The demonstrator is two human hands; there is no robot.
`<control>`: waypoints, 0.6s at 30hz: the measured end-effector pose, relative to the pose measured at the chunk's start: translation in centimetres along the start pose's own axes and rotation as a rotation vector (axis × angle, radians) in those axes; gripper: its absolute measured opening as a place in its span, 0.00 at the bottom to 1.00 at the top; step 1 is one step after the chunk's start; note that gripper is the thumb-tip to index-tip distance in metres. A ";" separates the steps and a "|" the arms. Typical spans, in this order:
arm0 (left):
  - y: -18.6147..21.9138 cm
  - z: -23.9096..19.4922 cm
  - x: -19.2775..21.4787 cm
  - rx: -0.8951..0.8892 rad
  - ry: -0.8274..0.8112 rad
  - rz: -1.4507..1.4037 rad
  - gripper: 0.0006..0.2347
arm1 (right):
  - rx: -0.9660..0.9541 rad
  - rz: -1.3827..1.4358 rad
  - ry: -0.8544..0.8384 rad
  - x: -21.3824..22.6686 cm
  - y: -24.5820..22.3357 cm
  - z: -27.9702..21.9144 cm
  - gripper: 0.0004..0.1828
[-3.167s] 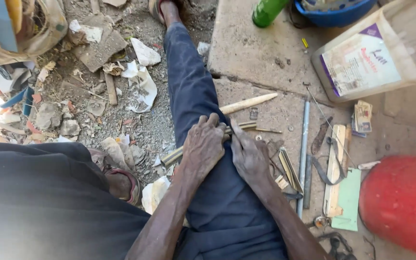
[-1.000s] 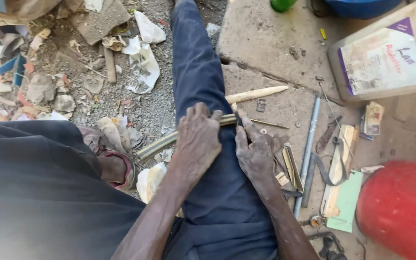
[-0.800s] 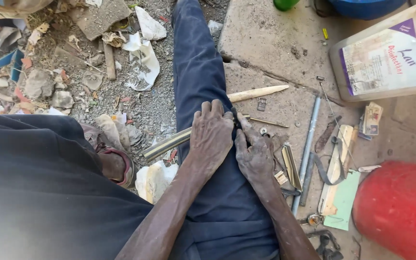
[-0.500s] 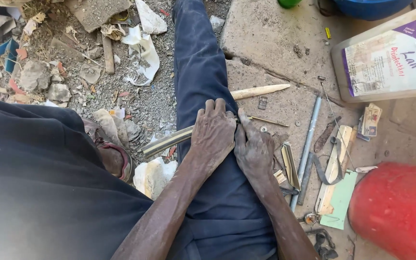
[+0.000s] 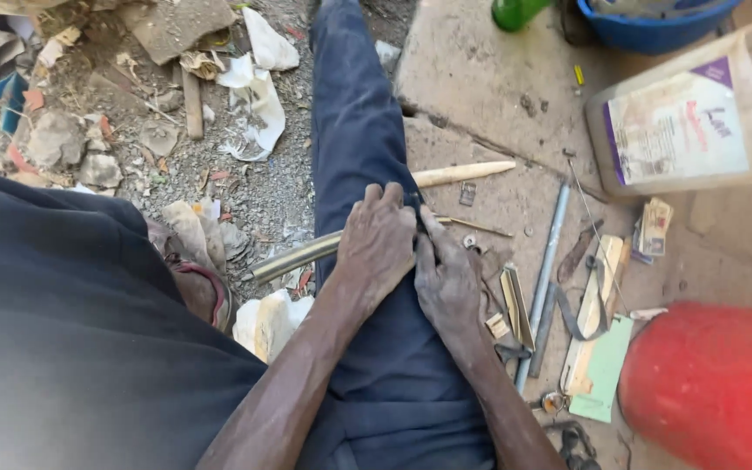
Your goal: Filing a metal rod using a hand file while sitting on the floor.
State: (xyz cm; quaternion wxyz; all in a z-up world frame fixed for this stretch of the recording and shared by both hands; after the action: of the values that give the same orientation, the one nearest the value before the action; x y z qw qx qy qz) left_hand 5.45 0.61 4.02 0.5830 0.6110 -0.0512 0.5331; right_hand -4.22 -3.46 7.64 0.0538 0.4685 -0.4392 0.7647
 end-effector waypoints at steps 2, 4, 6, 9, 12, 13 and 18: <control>0.0 -0.8 -1.2 -0.024 -0.075 0.021 0.05 | -0.032 -0.021 -0.007 1.5 -1.7 -1.2 0.21; -0.1 -1.2 -1.2 -0.001 -0.090 0.053 0.04 | 0.004 -0.075 0.007 0.6 0.3 -2.1 0.21; 0.2 -0.6 -1.6 -0.010 -0.084 0.066 0.04 | 0.053 -0.152 0.053 0.2 1.3 -1.5 0.21; -0.3 -0.8 -1.7 0.030 -0.114 0.089 0.03 | 0.075 -0.172 0.096 -0.2 0.9 -0.9 0.19; -0.4 -0.3 -1.1 0.091 -0.125 0.044 0.04 | 0.087 -0.214 0.085 0.6 0.0 -1.1 0.21; -0.5 -0.4 -1.7 0.070 -0.139 0.061 0.04 | 0.065 -0.166 0.060 1.0 -0.4 -1.4 0.21; -0.5 -0.3 -2.0 0.012 -0.111 0.100 0.03 | 0.106 -0.183 0.062 -0.2 -0.1 -0.5 0.20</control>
State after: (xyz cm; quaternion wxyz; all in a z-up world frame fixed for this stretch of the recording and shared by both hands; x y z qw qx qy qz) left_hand 4.75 -0.15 2.19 0.5481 0.6396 -0.1108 0.5274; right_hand -4.39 -2.99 7.51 0.1122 0.4849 -0.3517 0.7928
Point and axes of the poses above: each hand's wrist, its own z-axis towards the middle knuckle, its own x-axis out of the back of the hand, y = z × x, the point moved 9 cm from there along z, towards the middle knuckle, and after that the axes turned 6 degrees about y, right-handed, at the moved point
